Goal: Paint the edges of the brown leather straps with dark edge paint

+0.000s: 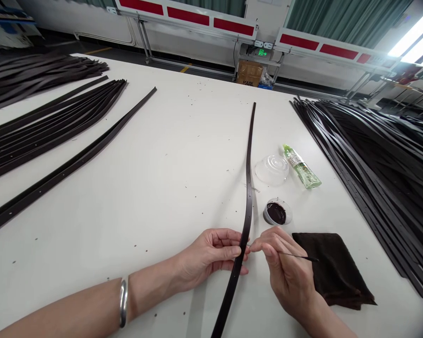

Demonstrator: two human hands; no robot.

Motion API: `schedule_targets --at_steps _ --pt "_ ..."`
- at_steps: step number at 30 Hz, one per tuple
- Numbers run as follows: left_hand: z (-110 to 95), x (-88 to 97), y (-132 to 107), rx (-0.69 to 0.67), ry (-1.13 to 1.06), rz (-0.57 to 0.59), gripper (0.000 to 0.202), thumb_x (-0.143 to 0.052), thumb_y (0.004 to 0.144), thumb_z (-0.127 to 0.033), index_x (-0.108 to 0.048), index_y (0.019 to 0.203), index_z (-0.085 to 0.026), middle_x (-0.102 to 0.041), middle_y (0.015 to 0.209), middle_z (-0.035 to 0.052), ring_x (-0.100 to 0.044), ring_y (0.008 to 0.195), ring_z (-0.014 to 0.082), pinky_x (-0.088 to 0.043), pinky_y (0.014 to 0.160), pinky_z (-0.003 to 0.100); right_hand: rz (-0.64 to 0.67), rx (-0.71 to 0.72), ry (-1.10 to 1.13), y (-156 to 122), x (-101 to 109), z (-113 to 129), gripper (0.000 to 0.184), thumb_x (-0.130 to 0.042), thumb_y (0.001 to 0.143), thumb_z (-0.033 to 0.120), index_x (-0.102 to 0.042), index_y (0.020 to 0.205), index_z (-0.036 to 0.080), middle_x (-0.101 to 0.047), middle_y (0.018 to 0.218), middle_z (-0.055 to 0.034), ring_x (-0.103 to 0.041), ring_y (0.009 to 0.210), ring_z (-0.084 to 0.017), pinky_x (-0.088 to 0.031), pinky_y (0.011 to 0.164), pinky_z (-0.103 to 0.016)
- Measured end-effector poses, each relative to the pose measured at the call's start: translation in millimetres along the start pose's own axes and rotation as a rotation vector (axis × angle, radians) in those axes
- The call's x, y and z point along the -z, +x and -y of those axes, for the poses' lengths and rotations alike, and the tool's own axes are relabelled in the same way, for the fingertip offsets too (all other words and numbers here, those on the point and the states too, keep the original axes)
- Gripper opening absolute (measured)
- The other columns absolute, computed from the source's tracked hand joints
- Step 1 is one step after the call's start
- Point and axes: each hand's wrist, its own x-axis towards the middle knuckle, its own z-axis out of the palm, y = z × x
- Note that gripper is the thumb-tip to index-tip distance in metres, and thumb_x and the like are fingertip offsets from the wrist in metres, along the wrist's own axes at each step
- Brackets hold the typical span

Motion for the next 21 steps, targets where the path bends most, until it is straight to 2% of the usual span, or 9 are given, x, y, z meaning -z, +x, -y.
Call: schedule_targets --at_steps 11,15,21 --pt "1.9 2.5 0.2 -0.011 0.004 0.030 0.017 -0.072 0.083 -0.019 -0.070 0.099 -0.013 -0.065 0.091 0.0068 -0.060 0.085 0.0156 -0.058 0.082 0.036 0.015 -0.033 0.020 -2.0 1.3 0.3 0.029 -0.037 0.095 0.001 -0.060 0.099 0.019 -0.067 0.078 -0.0036 -0.061 0.072 -0.018 -0.046 0.068 -0.034" --pt "2.0 2.7 0.6 -0.012 0.005 0.031 0.020 -0.071 0.084 -0.017 -0.070 0.103 -0.013 -0.065 0.090 0.0067 -0.060 0.086 0.0154 -0.058 0.082 0.036 0.026 0.001 0.021 -2.9 1.3 -1.8 0.028 -0.037 0.095 0.002 -0.059 0.102 0.019 -0.067 0.079 -0.0040 -0.060 0.072 -0.018 -0.046 0.068 -0.035" --pt "2.2 2.8 1.1 0.015 0.004 0.010 0.016 -0.072 0.082 -0.016 -0.069 0.098 -0.013 -0.067 0.089 0.0064 -0.061 0.085 0.0151 -0.058 0.081 0.036 0.002 0.001 -0.009 -1.3 1.6 -2.7 0.027 -0.038 0.095 0.002 -0.059 0.096 0.019 -0.066 0.076 -0.0033 -0.059 0.071 -0.017 -0.044 0.067 -0.034"
